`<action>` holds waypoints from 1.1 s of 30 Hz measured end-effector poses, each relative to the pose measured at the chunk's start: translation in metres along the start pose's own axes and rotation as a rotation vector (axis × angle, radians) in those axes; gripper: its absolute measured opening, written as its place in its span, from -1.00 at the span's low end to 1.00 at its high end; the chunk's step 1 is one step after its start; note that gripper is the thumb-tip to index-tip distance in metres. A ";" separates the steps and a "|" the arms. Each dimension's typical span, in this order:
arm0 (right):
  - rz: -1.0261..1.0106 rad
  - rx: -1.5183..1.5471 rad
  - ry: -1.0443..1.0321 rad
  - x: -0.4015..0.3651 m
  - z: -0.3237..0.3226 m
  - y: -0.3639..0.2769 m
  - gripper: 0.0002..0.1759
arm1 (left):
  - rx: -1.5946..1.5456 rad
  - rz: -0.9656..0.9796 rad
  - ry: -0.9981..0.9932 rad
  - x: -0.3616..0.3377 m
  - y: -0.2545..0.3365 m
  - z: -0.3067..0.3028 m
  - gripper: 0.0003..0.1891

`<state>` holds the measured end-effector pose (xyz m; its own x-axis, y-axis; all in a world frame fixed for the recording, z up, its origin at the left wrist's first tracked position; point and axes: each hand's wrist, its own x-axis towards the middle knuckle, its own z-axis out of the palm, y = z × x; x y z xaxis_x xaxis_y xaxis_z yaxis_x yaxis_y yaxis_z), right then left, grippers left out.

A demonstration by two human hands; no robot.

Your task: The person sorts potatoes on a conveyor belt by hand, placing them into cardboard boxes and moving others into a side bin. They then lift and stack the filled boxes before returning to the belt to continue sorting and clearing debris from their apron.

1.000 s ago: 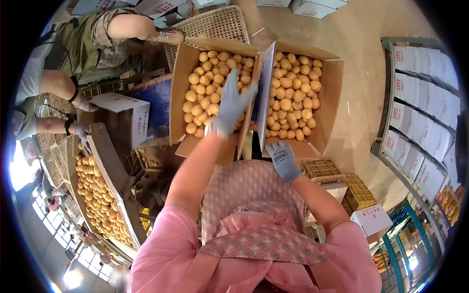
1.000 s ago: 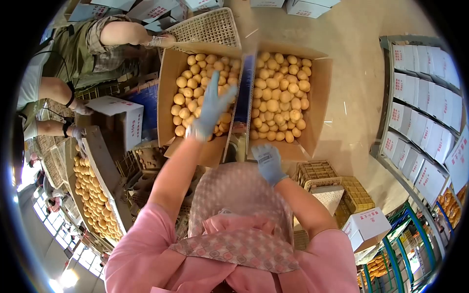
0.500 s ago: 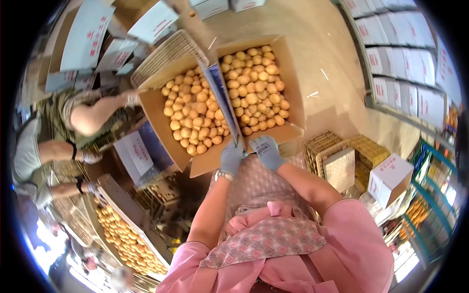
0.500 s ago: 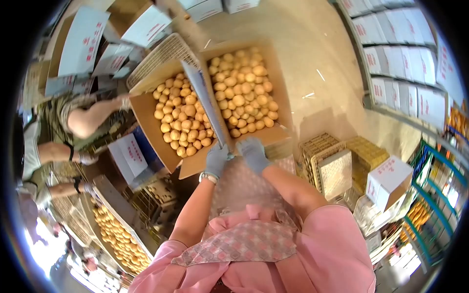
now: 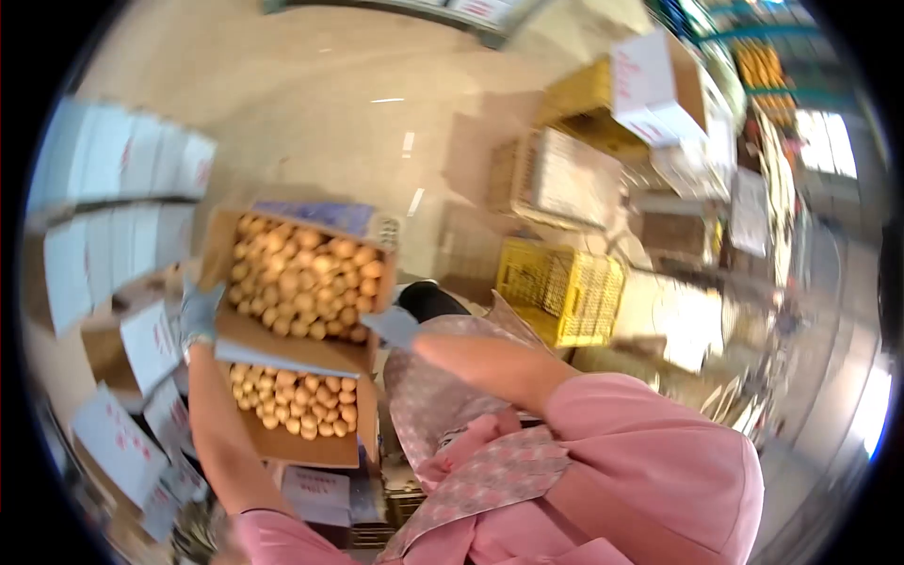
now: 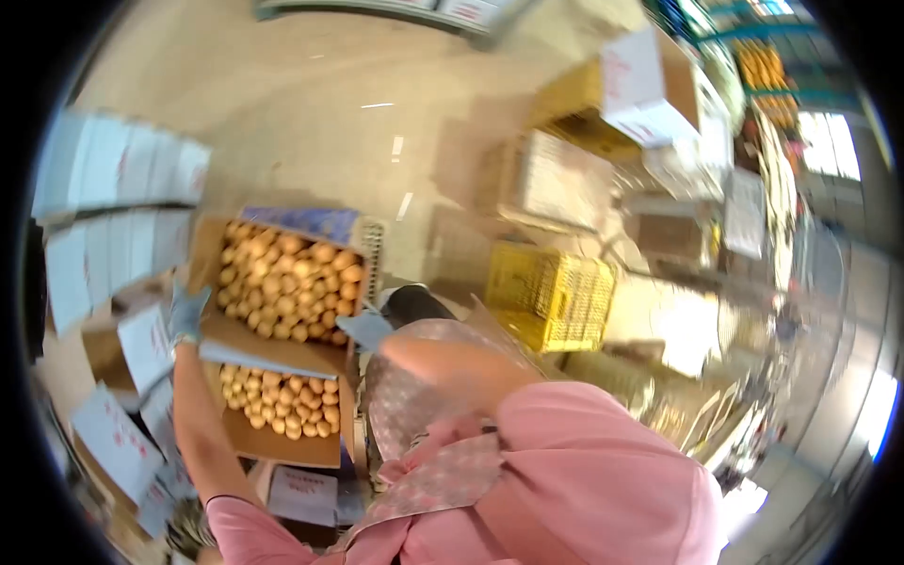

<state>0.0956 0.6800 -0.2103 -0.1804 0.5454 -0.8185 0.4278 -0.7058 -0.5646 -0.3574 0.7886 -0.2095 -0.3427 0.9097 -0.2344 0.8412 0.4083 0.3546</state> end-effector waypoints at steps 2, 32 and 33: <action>-0.234 -0.586 0.050 0.020 0.006 0.015 -0.53 | -0.171 -0.398 -0.303 0.016 -0.004 0.009 -0.39; 0.200 -0.795 1.018 -0.383 -0.479 0.380 -0.68 | 0.103 1.277 -0.331 -0.359 0.561 0.126 -0.90; 0.190 -0.942 1.041 -0.387 -0.495 0.408 -0.68 | 0.038 1.245 -0.397 -0.373 0.572 0.149 -0.81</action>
<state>0.7781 0.4048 -0.0712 0.4944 0.8486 -0.1882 0.8678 -0.4695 0.1627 0.3143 0.6712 -0.0539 0.8096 0.5866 -0.0213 0.5162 -0.6942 0.5016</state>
